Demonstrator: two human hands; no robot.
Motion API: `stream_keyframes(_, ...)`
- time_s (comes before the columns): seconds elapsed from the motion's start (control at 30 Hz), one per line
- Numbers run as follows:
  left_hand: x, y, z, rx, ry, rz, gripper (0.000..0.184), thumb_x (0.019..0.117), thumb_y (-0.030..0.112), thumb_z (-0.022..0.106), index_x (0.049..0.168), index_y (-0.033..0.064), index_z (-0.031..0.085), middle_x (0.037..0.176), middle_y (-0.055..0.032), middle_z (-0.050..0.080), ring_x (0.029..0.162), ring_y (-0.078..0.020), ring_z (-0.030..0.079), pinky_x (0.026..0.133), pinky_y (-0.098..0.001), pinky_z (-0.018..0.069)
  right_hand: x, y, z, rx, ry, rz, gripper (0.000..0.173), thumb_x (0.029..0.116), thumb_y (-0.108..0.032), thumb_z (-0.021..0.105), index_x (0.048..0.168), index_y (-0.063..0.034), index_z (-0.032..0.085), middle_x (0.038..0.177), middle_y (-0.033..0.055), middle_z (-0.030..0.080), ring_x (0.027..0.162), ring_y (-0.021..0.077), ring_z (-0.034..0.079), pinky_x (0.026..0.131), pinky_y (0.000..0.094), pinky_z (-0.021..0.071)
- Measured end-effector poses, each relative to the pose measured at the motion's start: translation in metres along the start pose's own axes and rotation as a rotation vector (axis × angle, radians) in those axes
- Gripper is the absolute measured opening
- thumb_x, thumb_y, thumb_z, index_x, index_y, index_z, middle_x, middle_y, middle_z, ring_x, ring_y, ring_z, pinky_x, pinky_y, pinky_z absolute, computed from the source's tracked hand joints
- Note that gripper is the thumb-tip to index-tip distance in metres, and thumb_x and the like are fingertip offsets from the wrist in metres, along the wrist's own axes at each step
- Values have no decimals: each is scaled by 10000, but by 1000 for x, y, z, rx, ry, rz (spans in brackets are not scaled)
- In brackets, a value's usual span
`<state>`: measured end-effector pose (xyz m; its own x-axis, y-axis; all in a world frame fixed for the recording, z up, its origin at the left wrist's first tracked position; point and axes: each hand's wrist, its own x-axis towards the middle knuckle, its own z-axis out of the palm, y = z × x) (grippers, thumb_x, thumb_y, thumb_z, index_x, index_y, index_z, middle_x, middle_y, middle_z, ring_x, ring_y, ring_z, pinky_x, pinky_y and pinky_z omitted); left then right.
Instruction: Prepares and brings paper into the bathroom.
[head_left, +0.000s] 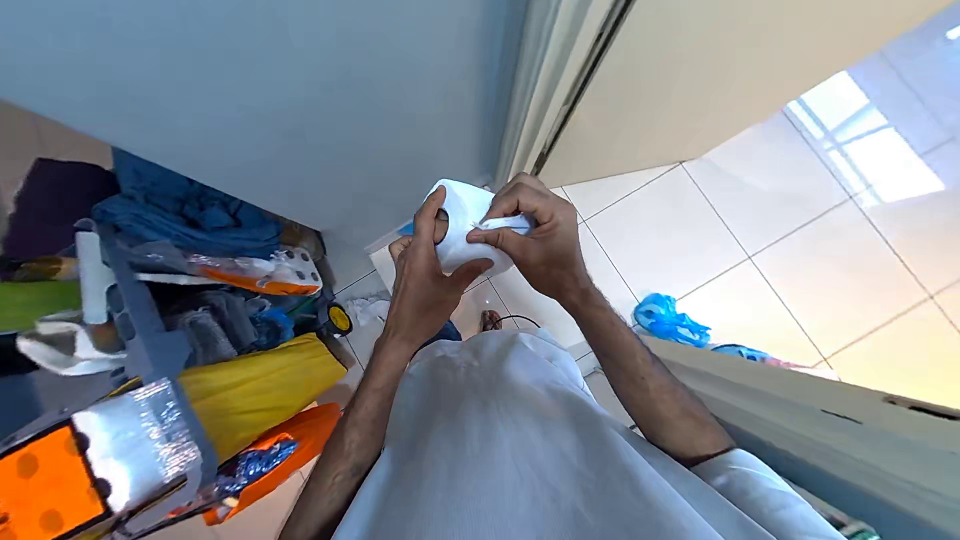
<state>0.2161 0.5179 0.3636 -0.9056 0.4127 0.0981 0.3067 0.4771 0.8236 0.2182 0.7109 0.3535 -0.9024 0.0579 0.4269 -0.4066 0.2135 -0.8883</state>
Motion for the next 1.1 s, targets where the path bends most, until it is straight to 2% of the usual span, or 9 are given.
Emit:
stream_keyframes(0.13,17,3,19,-224,-123,-50,827,911,218,788,1587,220,311,1085,-36,719,902,-166,703,766,-357,607,-11,-1,-19,-147,67,38,161,896,-159,796,904,-27,704,935,75,679,952,168,631,862,325,528)
stream_keyframes(0.3,45,-4,34,-199,-229,-15,867,902,278,798,1598,190,289,1146,-39,722,1043,-196,664,958,-472,506,-21,5,-26,-173,220,132,85,888,-106,785,939,-40,768,976,68,692,981,152,634,869,293,537)
stream_keyframes(0.43,55,-13,31,-212,-323,-41,841,926,325,767,1600,193,280,1119,-51,729,980,-209,681,912,-500,517,-14,12,-13,-178,300,161,42,918,-54,731,937,-21,747,998,88,713,999,168,651,895,318,541)
stream_keyframes(0.5,64,-23,33,-248,-283,-59,788,915,277,779,1571,163,359,1096,-54,743,975,-178,700,929,-458,542,-10,15,-2,-189,361,210,55,928,-45,718,965,-6,727,974,84,708,920,136,671,816,282,572)
stream_keyframes(0.57,72,-29,30,-286,-272,-99,790,894,249,806,1551,120,386,1062,-61,752,949,-142,722,899,-381,590,-13,8,13,-324,382,199,67,953,-31,690,1007,3,710,1024,107,696,957,159,668,837,300,567)
stream_keyframes(0.7,83,-39,18,-353,-359,-137,820,868,211,831,1544,82,386,993,-52,750,857,-106,719,818,-298,603,-16,18,27,-608,331,-43,107,928,35,650,989,-7,727,1033,154,691,1027,261,652,907,401,529)
stream_keyframes(0.87,94,-48,6,-417,-484,-117,814,856,175,839,1531,66,398,1012,-54,763,885,-114,735,837,-298,613,-15,34,30,-477,397,-118,65,968,-2,634,953,24,692,960,142,670,987,217,648,898,337,554)
stream_keyframes(0.97,101,-47,1,-481,-548,-126,833,843,121,842,1532,42,382,1017,-75,761,875,-122,741,822,-285,619,-18,33,37,-642,422,-213,77,963,0,615,972,4,691,958,135,649,982,220,633,895,332,540)
stream_keyframes(1.1,105,-45,-3,-448,-562,-126,801,857,142,833,1531,68,408,1005,-53,770,847,-111,738,804,-293,617,-16,16,49,-572,478,26,91,995,-24,585,988,11,669,1009,123,621,955,154,628,828,259,553)
